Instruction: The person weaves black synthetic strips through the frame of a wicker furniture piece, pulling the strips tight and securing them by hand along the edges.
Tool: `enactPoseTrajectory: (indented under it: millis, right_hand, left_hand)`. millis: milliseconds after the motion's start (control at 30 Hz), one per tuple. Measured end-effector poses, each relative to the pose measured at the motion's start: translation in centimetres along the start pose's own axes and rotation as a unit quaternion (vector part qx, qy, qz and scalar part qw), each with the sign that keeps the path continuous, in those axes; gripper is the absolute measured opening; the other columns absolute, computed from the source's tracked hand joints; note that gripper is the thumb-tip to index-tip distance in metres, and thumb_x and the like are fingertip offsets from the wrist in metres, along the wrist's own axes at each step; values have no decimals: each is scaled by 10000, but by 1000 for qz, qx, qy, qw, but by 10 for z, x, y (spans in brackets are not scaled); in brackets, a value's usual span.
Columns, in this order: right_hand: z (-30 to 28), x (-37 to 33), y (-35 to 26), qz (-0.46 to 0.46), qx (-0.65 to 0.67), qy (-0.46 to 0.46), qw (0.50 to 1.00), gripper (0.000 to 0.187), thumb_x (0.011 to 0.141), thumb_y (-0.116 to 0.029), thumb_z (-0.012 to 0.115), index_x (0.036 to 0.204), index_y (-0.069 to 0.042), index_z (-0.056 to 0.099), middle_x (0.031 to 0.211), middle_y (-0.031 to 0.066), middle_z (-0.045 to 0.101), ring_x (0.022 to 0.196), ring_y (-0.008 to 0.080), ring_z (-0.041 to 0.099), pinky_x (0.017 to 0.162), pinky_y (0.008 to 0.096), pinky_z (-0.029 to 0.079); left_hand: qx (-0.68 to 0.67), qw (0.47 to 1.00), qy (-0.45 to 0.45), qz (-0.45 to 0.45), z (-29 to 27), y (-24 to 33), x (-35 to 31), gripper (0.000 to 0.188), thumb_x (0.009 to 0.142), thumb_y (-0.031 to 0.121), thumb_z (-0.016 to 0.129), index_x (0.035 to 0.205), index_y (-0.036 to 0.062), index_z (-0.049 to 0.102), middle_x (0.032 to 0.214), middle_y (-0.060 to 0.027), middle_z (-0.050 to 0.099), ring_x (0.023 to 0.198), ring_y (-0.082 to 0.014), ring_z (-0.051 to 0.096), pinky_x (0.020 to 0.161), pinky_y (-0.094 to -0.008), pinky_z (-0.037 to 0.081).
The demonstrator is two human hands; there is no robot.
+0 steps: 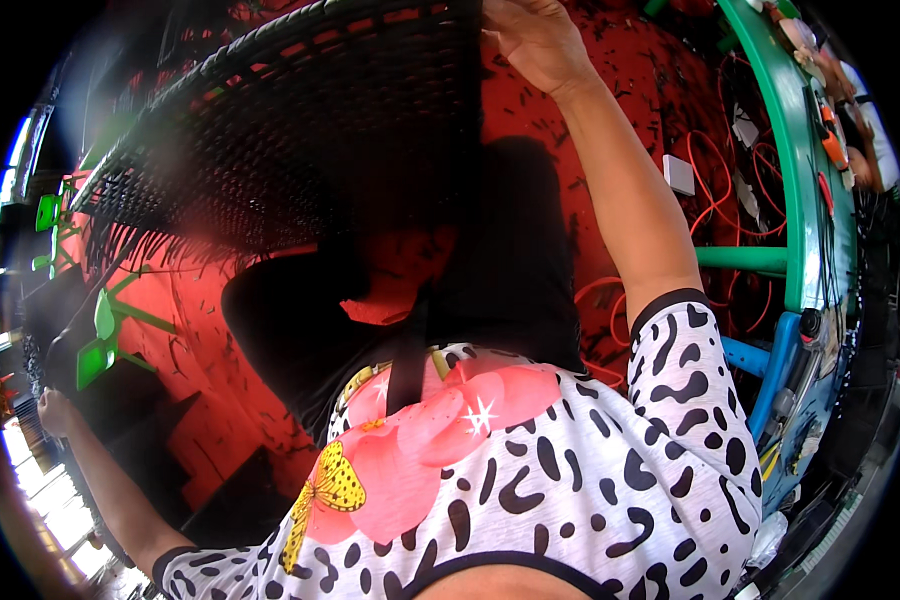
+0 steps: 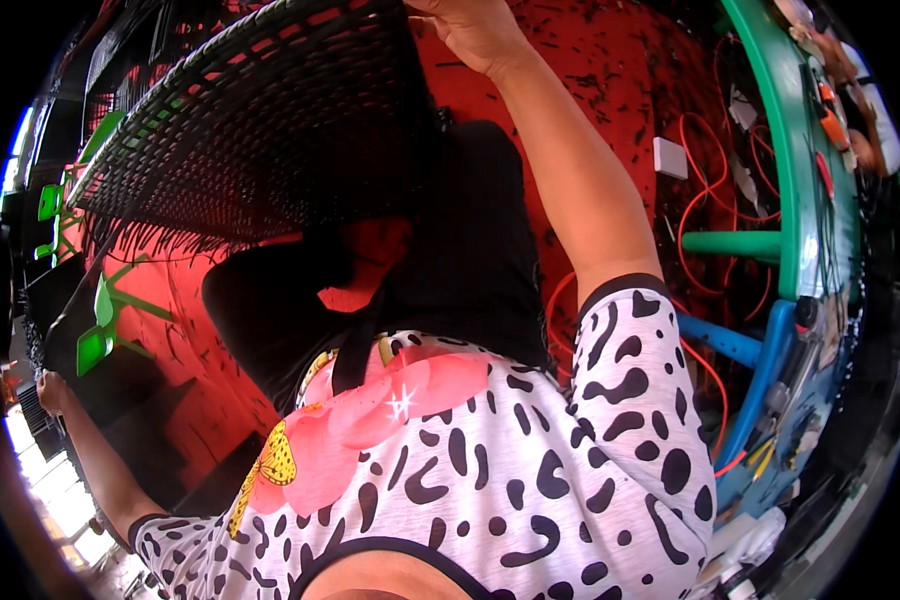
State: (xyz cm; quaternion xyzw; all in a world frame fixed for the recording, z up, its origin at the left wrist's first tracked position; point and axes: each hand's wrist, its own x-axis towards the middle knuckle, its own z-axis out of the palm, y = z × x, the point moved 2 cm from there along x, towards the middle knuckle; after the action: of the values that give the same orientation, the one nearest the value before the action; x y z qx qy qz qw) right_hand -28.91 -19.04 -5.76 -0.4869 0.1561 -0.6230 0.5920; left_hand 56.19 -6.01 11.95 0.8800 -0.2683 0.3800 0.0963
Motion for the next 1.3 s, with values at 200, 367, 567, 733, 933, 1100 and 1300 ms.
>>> enactPoseTrajectory:
  millis: [200, 367, 567, 733, 933, 1100, 1300]
  right_hand:
    - [5, -4, 6, 3, 52, 39, 998, 153, 848, -119, 627, 992, -70, 646, 979, 34, 645, 913, 145, 609, 774, 297, 497]
    - [7, -6, 8, -11, 28, 65, 997, 206, 871, -129, 598, 1068, -72, 608, 983, 25, 631, 904, 138, 604, 782, 290, 486]
    - [12, -11, 0, 0, 31, 49, 998, 256, 894, -148, 565, 1136, -65, 579, 1018, 26, 619, 938, 133, 587, 808, 278, 467]
    - [7, -9, 0, 13, -20, 35, 999, 271, 897, -131, 558, 1157, -58, 574, 1043, 34, 621, 953, 139, 588, 816, 283, 465]
    - [7, -5, -4, -8, -18, 3, 1000, 241, 886, -128, 576, 1111, -46, 594, 1029, 37, 624, 952, 153, 590, 831, 306, 464]
    - [14, -5, -10, 25, -10, 8, 1000, 234, 869, -124, 599, 1088, -40, 605, 1040, 42, 613, 970, 161, 579, 849, 319, 457]
    - [5, -9, -17, -30, -177, 16, 984, 229, 857, -126, 621, 1069, -38, 615, 1019, 29, 597, 923, 132, 550, 799, 287, 446]
  left_hand:
    - [-34, 999, -1, -1, -8, 10, -8, 341, 777, 379, 521, 930, 128, 693, 726, -58, 673, 701, -208, 651, 711, -376, 478]
    - [-28, 1000, -12, -7, -20, 21, -14, 333, 782, 366, 513, 928, 127, 693, 759, -60, 677, 753, -230, 650, 745, -389, 472]
    - [-38, 999, -26, -5, -19, 3, -16, 378, 791, 365, 488, 929, 72, 683, 877, -138, 669, 886, -313, 624, 819, -425, 450]
    - [37, 999, 36, 9, -14, -18, -14, 411, 790, 362, 485, 946, 29, 669, 895, -180, 657, 893, -342, 616, 843, -444, 440]
    - [-48, 997, -55, 1, -13, 0, -31, 406, 782, 371, 520, 983, 47, 661, 902, -157, 662, 879, -296, 627, 824, -415, 453]
    - [-97, 995, -34, 9, 8, 1, -30, 373, 782, 368, 554, 995, 82, 665, 915, -122, 671, 881, -279, 631, 814, -390, 458]
    - [-103, 993, -56, -11, 7, 9, -35, 384, 781, 383, 554, 995, 84, 664, 929, -122, 670, 899, -286, 627, 830, -390, 453]
